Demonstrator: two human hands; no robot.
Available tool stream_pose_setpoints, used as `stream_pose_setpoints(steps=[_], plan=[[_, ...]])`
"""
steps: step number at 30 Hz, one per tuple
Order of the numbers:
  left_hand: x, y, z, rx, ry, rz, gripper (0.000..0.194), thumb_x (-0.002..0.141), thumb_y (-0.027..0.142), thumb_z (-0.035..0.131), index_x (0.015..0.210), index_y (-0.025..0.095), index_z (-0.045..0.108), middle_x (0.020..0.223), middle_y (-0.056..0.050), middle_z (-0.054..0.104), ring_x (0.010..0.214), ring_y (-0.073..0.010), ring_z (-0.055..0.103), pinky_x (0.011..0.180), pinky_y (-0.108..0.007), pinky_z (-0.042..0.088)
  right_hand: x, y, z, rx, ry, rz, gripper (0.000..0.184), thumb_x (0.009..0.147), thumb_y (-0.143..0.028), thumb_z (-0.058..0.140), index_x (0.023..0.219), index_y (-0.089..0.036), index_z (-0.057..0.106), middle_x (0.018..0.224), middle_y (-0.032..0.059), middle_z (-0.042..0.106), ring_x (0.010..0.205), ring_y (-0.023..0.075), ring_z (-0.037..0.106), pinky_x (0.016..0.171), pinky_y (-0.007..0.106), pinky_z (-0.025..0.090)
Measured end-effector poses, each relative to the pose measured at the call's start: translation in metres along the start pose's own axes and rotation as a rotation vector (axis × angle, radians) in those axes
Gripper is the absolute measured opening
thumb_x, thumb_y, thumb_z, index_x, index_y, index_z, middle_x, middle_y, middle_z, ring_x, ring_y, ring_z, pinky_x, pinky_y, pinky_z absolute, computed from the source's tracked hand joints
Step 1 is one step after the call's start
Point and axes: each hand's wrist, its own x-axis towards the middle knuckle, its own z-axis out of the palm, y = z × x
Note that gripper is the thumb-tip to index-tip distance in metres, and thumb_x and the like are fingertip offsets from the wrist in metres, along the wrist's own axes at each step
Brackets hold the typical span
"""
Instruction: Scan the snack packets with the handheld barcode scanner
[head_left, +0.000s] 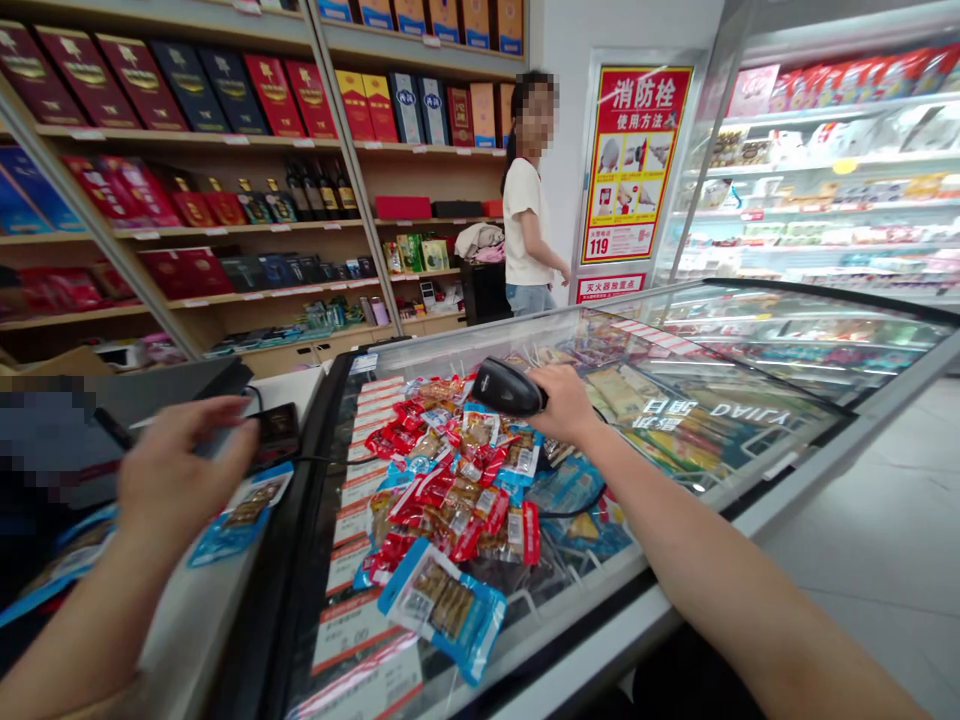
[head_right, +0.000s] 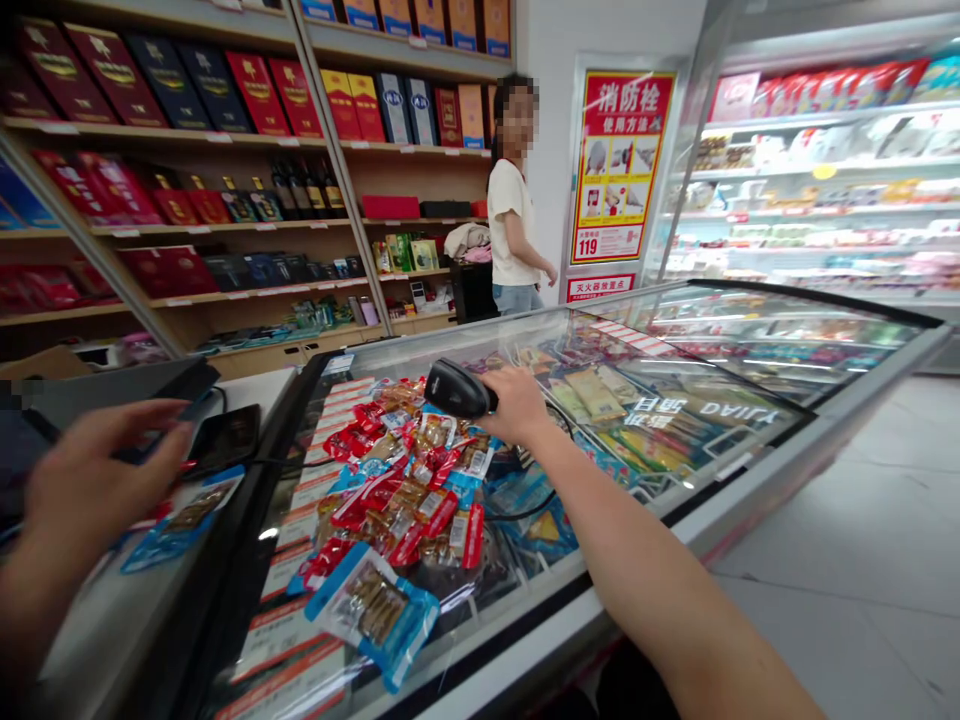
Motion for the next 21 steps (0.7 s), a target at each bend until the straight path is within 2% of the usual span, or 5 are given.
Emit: stream_pose_setpoints(steps=[5,7,10,15,21], plan=[[-0.044,0.063,0.04,-0.197,-0.842,0.259,0.035,0.071,0.056,0.072,0.087,0.024,0.073,0.081,-0.006,0.07,0.069,-0.0201,0.059,0.068,-0.03,0.05,0.0,-0.001,0.0,-0.022,-0.029,-0.003,0.034,0.071,-0.04,0.072,0.097,-0.018,0.072,0.087,0.0109,0.073,0.086,0.028,0.062,0.077,0.037,0.038],[-0.058,0.069,0.047,-0.176,-1.028,0.342,0.037,0.069,0.054,0.078,0.093,0.026,0.076,0.087,-0.005,0.07,0.075,-0.0201,0.061,0.072,-0.029,0.05,0.0,-0.001,0.0,-0.022,-0.019,-0.004,0.036,0.07,-0.041,0.073,0.099,-0.018,0.073,0.089,0.0113,0.073,0.088,0.0283,0.062,0.077,0.037,0.038],[-0.067,0.069,0.05,-0.127,-1.111,0.476,0.051,0.061,0.053,0.086,0.105,0.03,0.075,0.102,-0.005,0.066,0.089,-0.0221,0.06,0.081,-0.029,0.049,0.0,0.0,0.001,-0.018,-0.004,-0.009,0.04,0.069,-0.041,0.074,0.102,-0.019,0.072,0.092,0.0111,0.074,0.089,0.0282,0.062,0.078,0.037,0.038],[-0.074,0.069,0.048,-0.059,-1.146,0.641,0.054,0.055,0.054,0.089,0.103,0.03,0.076,0.102,-0.004,0.057,0.091,-0.0214,0.054,0.079,-0.028,0.047,-0.001,0.0,0.002,-0.025,-0.03,-0.016,0.037,0.069,-0.038,0.073,0.1,-0.017,0.072,0.091,0.011,0.074,0.089,0.0279,0.062,0.079,0.037,0.039],[-0.084,0.076,0.043,0.019,-1.1,0.674,0.048,0.06,0.026,0.085,0.106,0.032,0.076,0.109,-0.005,0.057,0.098,-0.0224,0.055,0.086,-0.029,0.048,0.0,-0.003,-0.002,-0.018,-0.064,-0.026,0.034,0.069,-0.035,0.072,0.099,-0.017,0.072,0.088,0.0098,0.072,0.087,0.0268,0.061,0.078,0.035,0.039]])
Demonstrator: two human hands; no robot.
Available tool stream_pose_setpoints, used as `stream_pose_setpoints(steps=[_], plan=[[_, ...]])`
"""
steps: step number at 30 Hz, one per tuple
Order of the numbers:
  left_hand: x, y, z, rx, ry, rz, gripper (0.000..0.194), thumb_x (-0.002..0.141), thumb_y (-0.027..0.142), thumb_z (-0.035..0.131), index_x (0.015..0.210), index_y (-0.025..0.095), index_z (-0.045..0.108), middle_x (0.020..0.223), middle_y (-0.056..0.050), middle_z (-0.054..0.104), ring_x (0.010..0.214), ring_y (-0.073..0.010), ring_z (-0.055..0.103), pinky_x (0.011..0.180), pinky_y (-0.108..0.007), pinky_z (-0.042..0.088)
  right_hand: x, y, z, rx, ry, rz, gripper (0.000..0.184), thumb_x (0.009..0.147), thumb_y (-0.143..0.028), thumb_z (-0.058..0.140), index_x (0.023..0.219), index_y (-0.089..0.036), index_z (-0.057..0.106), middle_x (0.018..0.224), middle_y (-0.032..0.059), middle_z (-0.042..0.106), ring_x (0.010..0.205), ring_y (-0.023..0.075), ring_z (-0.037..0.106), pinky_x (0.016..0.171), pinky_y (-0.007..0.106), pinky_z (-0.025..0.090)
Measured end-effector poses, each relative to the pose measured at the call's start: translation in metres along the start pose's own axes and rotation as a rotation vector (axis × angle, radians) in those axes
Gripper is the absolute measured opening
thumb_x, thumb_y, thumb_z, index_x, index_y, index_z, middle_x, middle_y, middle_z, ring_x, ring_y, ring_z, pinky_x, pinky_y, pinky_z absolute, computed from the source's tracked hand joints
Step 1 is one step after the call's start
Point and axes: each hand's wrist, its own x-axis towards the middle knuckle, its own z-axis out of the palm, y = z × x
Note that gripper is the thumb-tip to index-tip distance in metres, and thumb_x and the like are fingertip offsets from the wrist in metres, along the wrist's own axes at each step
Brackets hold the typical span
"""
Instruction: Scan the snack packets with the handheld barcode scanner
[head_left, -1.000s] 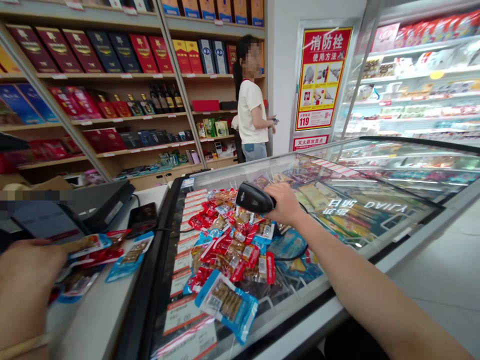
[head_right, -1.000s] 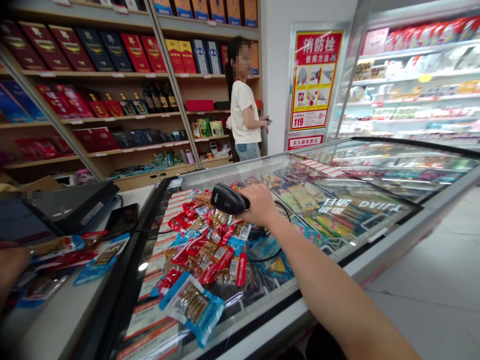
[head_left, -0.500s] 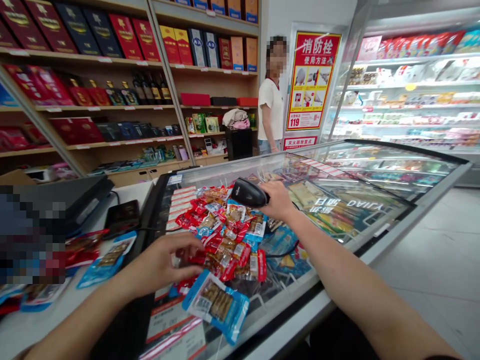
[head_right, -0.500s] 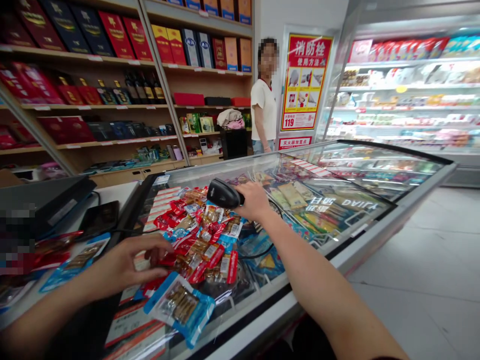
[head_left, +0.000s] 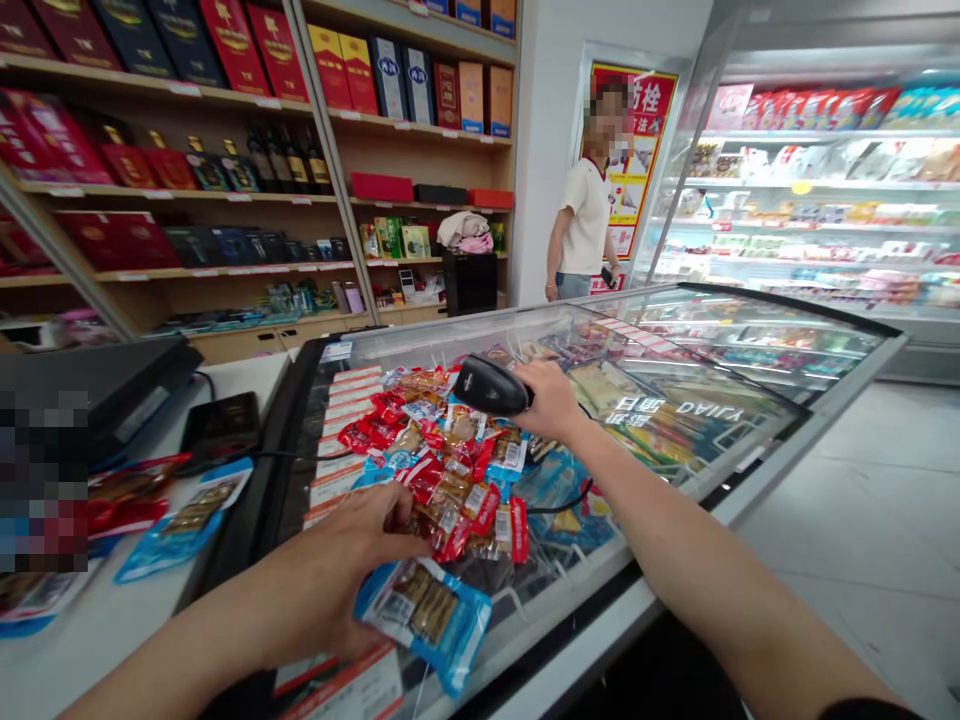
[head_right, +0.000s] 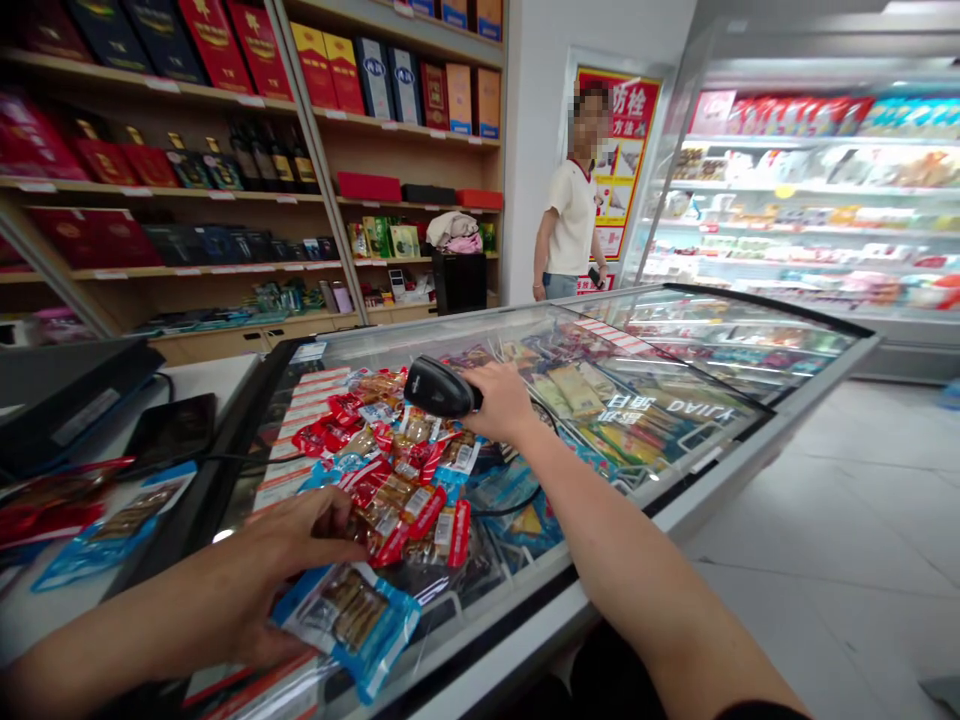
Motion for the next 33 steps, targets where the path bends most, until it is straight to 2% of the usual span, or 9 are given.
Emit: stream_pose_setpoints(steps=[4,9,12,17,21,25,28,31,33], plan=[[-0.002,-0.004,-0.01,-0.118,-0.048,0.036,0.038,0.075,0.012,0.065,0.103,0.035,0.078,0.112,-0.003,0.062,0.1,-0.0174,0.061,0.091,-0.024,0.047,0.0,0.0,-0.001,-0.004,-0.005,0.001,0.034,0.069,-0.035,0.072,0.099,-0.018,0.072,0.087,0.0092,0.072,0.086,0.0263,0.06,0.078,0.035,0.038],[-0.004,-0.022,-0.024,-0.452,-0.027,0.019,0.024,0.091,0.03,0.057,0.097,0.027,0.08,0.104,-0.006,0.07,0.093,-0.0166,0.066,0.086,-0.024,0.052,0.0,0.001,0.0,-0.007,0.005,0.005,0.035,0.072,-0.042,0.072,0.096,-0.017,0.072,0.086,0.0102,0.071,0.085,0.0263,0.06,0.076,0.035,0.037],[-0.004,-0.032,-0.029,-0.62,0.129,-0.087,0.026,0.085,0.045,0.064,0.084,0.022,0.077,0.097,-0.009,0.073,0.089,-0.0209,0.067,0.081,-0.029,0.055,0.0,0.002,0.001,-0.003,0.028,0.002,0.035,0.072,-0.043,0.072,0.096,-0.017,0.072,0.086,0.0107,0.071,0.086,0.0266,0.06,0.076,0.035,0.037],[0.0,-0.045,-0.029,-0.948,0.603,-0.425,0.045,0.065,0.063,0.074,0.068,0.019,0.069,0.095,-0.011,0.074,0.076,-0.0239,0.068,0.064,-0.033,0.057,-0.002,0.006,0.006,0.009,0.098,0.0,0.032,0.071,-0.039,0.071,0.095,-0.019,0.073,0.088,0.0102,0.073,0.086,0.0268,0.062,0.076,0.035,0.039],[0.008,-0.053,-0.023,-0.945,0.763,-0.656,0.051,0.046,0.053,0.088,0.075,0.018,0.065,0.077,-0.005,0.071,0.062,-0.0182,0.065,0.056,-0.029,0.054,-0.003,0.007,0.01,0.021,0.124,-0.01,0.032,0.07,-0.038,0.071,0.096,-0.019,0.073,0.087,0.0099,0.073,0.084,0.0266,0.062,0.074,0.035,0.04],[0.014,-0.058,-0.016,-0.99,0.917,-0.711,0.076,0.036,0.037,0.093,0.103,0.021,0.06,0.083,-0.003,0.074,0.069,-0.0217,0.071,0.063,-0.034,0.059,-0.003,0.006,0.01,0.024,0.146,-0.025,0.031,0.072,-0.041,0.072,0.094,-0.019,0.072,0.087,0.0101,0.073,0.084,0.0264,0.062,0.075,0.036,0.039],[0.019,-0.062,-0.01,-0.972,1.003,-0.689,0.074,0.041,0.035,0.092,0.106,0.02,0.058,0.089,-0.006,0.075,0.081,-0.0253,0.073,0.072,-0.038,0.061,-0.003,0.0,0.007,0.043,0.16,-0.064,0.029,0.072,-0.041,0.072,0.09,-0.018,0.072,0.084,0.0101,0.072,0.082,0.0254,0.061,0.076,0.036,0.038],[0.022,-0.066,-0.002,-0.846,0.965,-0.62,0.058,0.052,0.044,0.085,0.099,0.019,0.062,0.095,-0.009,0.076,0.089,-0.0276,0.073,0.08,-0.041,0.061,-0.003,-0.013,0.003,0.078,0.145,-0.129,0.031,0.073,-0.043,0.071,0.092,-0.018,0.071,0.082,0.0091,0.071,0.081,0.0242,0.059,0.076,0.036,0.037],[0.024,-0.066,0.003,-0.734,0.926,-0.572,0.06,0.055,0.048,0.081,0.104,0.02,0.062,0.099,-0.008,0.076,0.09,-0.028,0.073,0.083,-0.043,0.06,-0.003,-0.023,0.0,0.108,0.116,-0.17,0.032,0.074,-0.044,0.069,0.094,-0.018,0.071,0.083,0.0089,0.071,0.082,0.0238,0.059,0.076,0.036,0.036]])
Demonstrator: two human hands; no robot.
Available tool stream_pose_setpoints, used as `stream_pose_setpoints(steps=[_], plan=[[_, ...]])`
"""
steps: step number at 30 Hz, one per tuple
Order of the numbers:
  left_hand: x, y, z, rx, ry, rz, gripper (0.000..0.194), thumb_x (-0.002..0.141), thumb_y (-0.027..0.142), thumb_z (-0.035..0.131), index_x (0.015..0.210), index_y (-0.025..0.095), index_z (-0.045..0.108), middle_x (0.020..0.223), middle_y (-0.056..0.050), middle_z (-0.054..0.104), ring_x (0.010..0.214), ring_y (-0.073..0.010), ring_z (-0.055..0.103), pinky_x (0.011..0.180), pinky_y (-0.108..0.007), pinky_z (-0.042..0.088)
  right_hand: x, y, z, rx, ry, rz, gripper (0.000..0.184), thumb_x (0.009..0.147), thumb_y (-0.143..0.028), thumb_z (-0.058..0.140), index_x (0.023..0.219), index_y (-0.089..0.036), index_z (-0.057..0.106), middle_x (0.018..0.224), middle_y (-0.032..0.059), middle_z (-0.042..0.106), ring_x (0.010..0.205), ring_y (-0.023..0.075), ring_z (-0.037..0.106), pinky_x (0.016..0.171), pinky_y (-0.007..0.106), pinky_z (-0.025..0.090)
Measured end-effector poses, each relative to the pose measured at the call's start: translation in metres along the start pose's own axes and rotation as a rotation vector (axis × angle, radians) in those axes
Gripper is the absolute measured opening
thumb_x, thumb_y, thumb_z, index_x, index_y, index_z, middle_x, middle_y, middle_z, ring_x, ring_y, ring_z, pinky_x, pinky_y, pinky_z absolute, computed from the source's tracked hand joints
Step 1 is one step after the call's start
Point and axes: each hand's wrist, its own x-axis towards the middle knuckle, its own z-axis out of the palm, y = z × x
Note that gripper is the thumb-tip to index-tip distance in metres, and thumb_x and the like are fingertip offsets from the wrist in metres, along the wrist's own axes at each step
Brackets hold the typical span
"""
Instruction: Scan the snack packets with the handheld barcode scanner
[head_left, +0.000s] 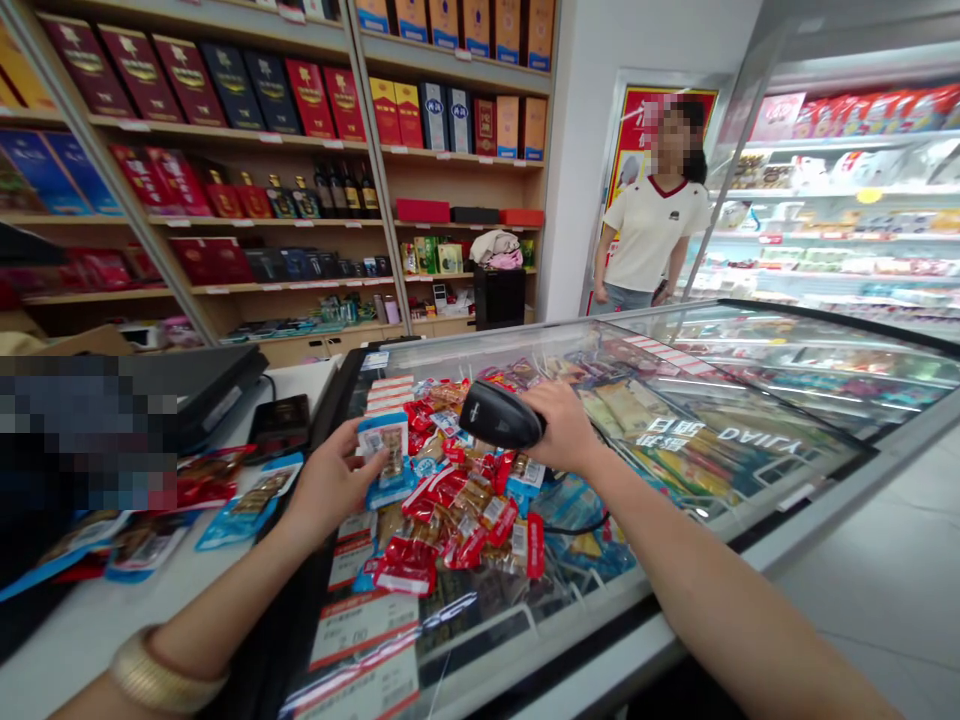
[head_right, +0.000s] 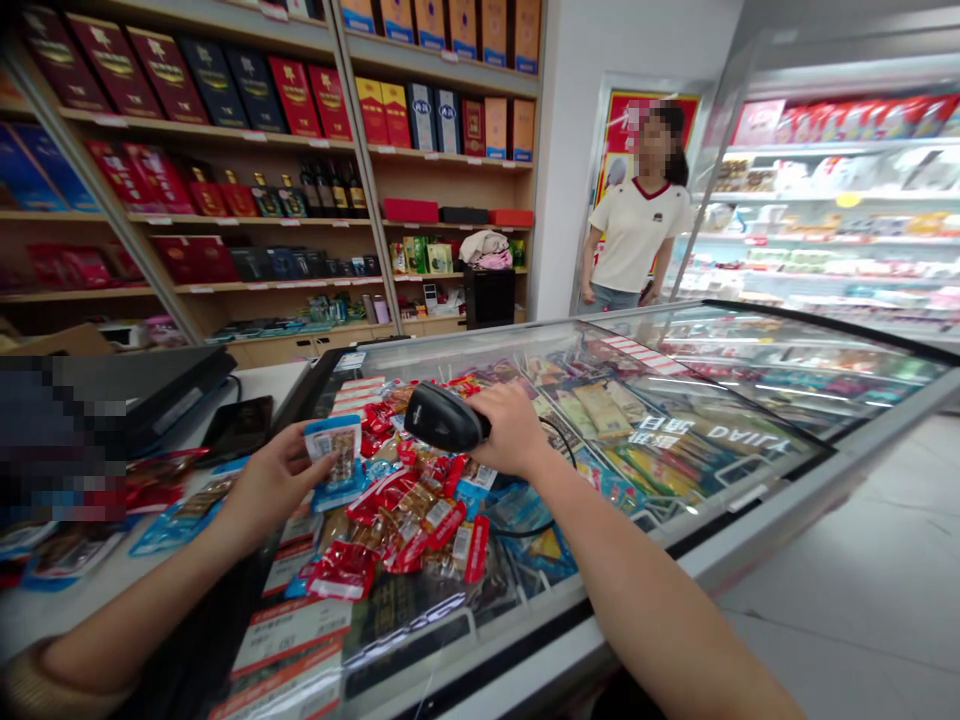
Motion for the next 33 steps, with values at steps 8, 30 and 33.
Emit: stream_pose_setpoints(steps=[8,30,33], plan=[[0.004,0.006,0.005,0.156,-0.011,0.078,0.074,0.055,0.052,0.078,0.118,0.018,0.057,0.101,-0.01,0.075,0.094,-0.0293,0.072,0.086,-0.043,0.057,0.008,-0.018,-0.007,0.077,-0.103,-0.017,0.032,0.072,-0.043,0.07,0.094,-0.02,0.071,0.085,0.0076,0.073,0.083,0.0231,0.059,0.077,0.036,0.033],[0.011,0.059,0.069,0.555,0.153,0.127,0.041,0.067,0.047,0.062,0.096,0.02,0.073,0.074,-0.001,0.073,0.066,-0.021,0.063,0.062,-0.028,0.047,0.009,0.046,-0.052,0.069,-0.18,0.091,0.025,0.072,-0.041,0.074,0.086,-0.02,0.072,0.082,0.0056,0.074,0.084,0.0235,0.065,0.075,0.031,0.037],[0.009,0.068,0.081,0.62,0.158,0.117,0.04,0.07,0.046,0.06,0.098,0.021,0.073,0.075,-0.001,0.072,0.067,-0.0212,0.063,0.064,-0.029,0.047,-0.001,0.05,-0.048,0.07,-0.195,0.091,0.024,0.072,-0.041,0.074,0.084,-0.02,0.071,0.082,0.0056,0.074,0.085,0.0237,0.065,0.075,0.032,0.038]])
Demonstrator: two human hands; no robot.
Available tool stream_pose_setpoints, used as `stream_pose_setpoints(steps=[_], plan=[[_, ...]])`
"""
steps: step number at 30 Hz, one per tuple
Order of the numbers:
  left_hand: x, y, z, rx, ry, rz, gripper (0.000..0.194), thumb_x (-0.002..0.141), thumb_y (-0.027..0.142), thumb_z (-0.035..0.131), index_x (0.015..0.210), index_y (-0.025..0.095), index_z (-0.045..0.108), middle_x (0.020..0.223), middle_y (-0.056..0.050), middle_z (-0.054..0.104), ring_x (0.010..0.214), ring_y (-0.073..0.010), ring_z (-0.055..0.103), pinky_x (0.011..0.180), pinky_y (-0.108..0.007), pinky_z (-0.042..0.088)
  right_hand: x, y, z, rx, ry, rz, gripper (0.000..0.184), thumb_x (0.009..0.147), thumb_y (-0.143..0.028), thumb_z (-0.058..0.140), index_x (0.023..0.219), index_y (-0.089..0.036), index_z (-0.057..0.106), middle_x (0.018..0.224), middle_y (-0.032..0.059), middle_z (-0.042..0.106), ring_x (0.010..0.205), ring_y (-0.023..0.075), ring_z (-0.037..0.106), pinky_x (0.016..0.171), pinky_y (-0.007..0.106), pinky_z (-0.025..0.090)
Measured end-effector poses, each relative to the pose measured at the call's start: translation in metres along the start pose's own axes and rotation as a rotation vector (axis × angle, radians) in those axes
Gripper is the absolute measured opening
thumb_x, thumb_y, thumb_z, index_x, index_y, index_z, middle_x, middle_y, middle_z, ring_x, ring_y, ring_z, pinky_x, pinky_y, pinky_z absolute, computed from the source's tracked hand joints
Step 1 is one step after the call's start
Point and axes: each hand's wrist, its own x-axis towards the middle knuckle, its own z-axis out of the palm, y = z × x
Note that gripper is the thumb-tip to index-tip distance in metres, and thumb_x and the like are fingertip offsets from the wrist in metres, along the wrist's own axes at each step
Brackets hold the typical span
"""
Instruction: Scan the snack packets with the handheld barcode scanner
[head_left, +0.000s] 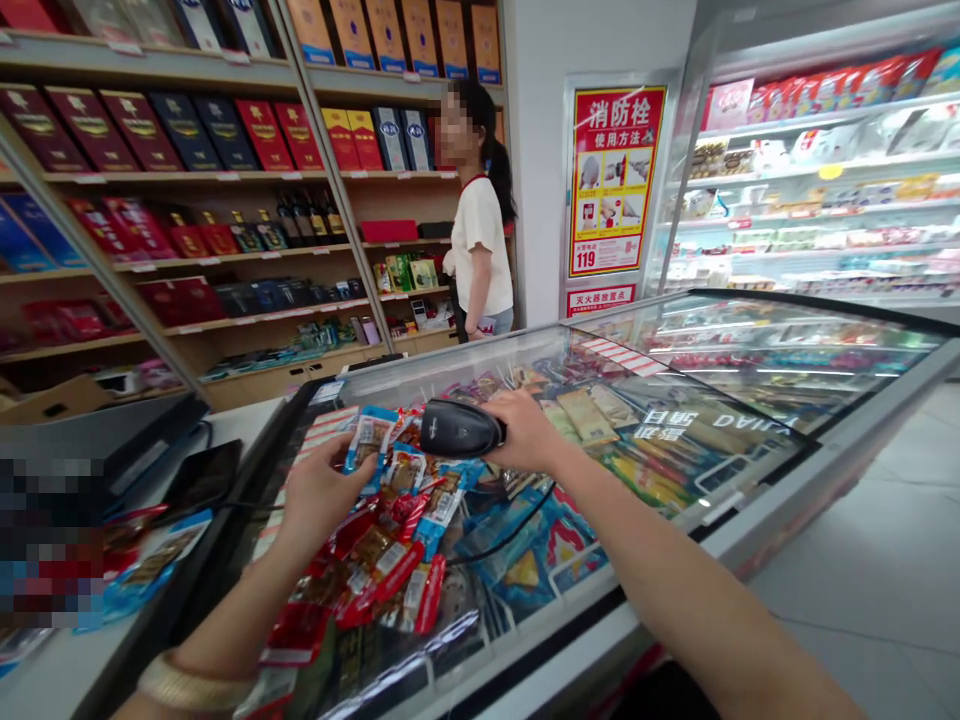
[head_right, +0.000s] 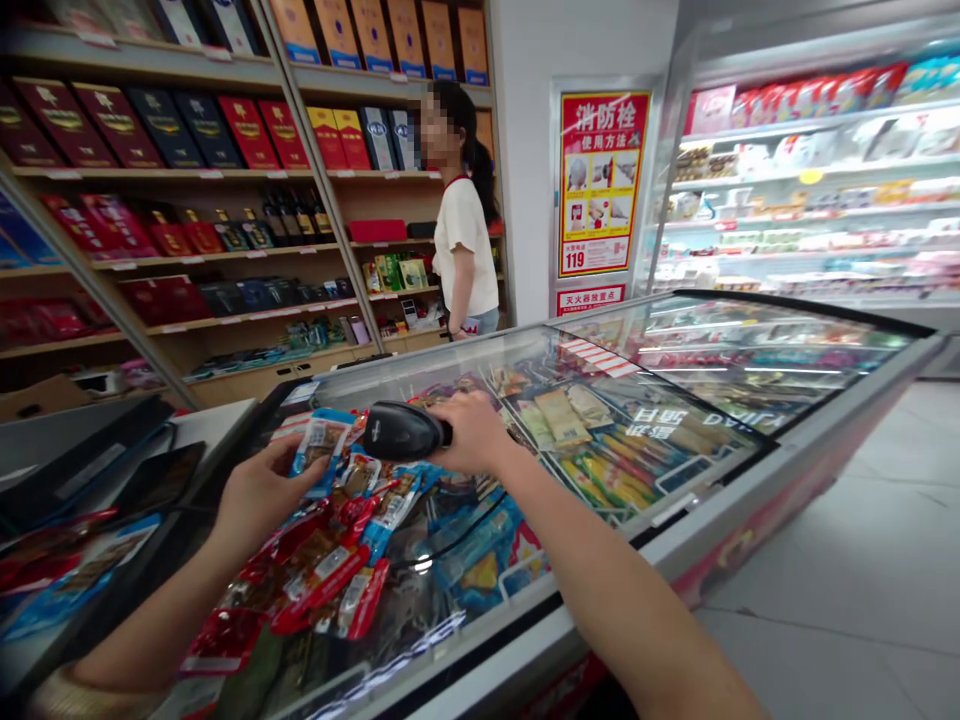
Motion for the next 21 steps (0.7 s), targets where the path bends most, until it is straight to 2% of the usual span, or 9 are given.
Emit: stream_pose_setpoints(steps=[4,9,16,19,21], plan=[[-0.003,0.012,0.008,0.061,0.021,-0.017,0.038,0.07,0.042,0.061,0.101,0.021,0.072,0.086,-0.004,0.074,0.077,-0.0237,0.067,0.072,-0.031,0.05,-0.004,0.002,0.003,0.015,-0.036,0.001,0.026,0.075,-0.042,0.073,0.09,-0.021,0.071,0.089,0.0047,0.075,0.09,0.0235,0.065,0.079,0.032,0.04],[-0.006,0.019,0.016,0.072,0.026,0.038,0.037,0.072,0.039,0.061,0.103,0.023,0.072,0.097,-0.005,0.076,0.09,-0.027,0.069,0.083,-0.034,0.052,-0.005,0.005,0.001,-0.004,-0.063,0.055,0.024,0.077,-0.042,0.073,0.092,-0.022,0.072,0.089,0.0049,0.076,0.092,0.0245,0.066,0.08,0.033,0.041],[-0.007,0.02,0.022,0.08,0.013,0.034,0.039,0.073,0.04,0.061,0.105,0.021,0.07,0.104,-0.007,0.075,0.093,-0.0276,0.068,0.086,-0.036,0.052,-0.005,0.006,0.0,-0.016,-0.101,0.083,0.027,0.078,-0.042,0.074,0.096,-0.023,0.072,0.092,0.0055,0.076,0.094,0.0261,0.067,0.081,0.034,0.042],[-0.006,0.016,0.015,0.082,0.031,0.045,0.039,0.075,0.043,0.058,0.107,0.022,0.069,0.101,-0.006,0.075,0.091,-0.0274,0.068,0.084,-0.035,0.052,-0.006,0.006,0.001,-0.028,-0.092,0.073,0.029,0.078,-0.043,0.074,0.099,-0.023,0.072,0.092,0.0052,0.076,0.093,0.0254,0.066,0.08,0.034,0.041],[-0.005,0.006,-0.001,0.08,0.055,0.019,0.043,0.077,0.047,0.057,0.111,0.023,0.066,0.1,-0.005,0.074,0.091,-0.0277,0.068,0.083,-0.036,0.053,-0.007,0.008,0.003,-0.035,-0.083,0.078,0.03,0.078,-0.044,0.073,0.098,-0.022,0.072,0.092,0.006,0.075,0.093,0.0257,0.066,0.081,0.035,0.041]])
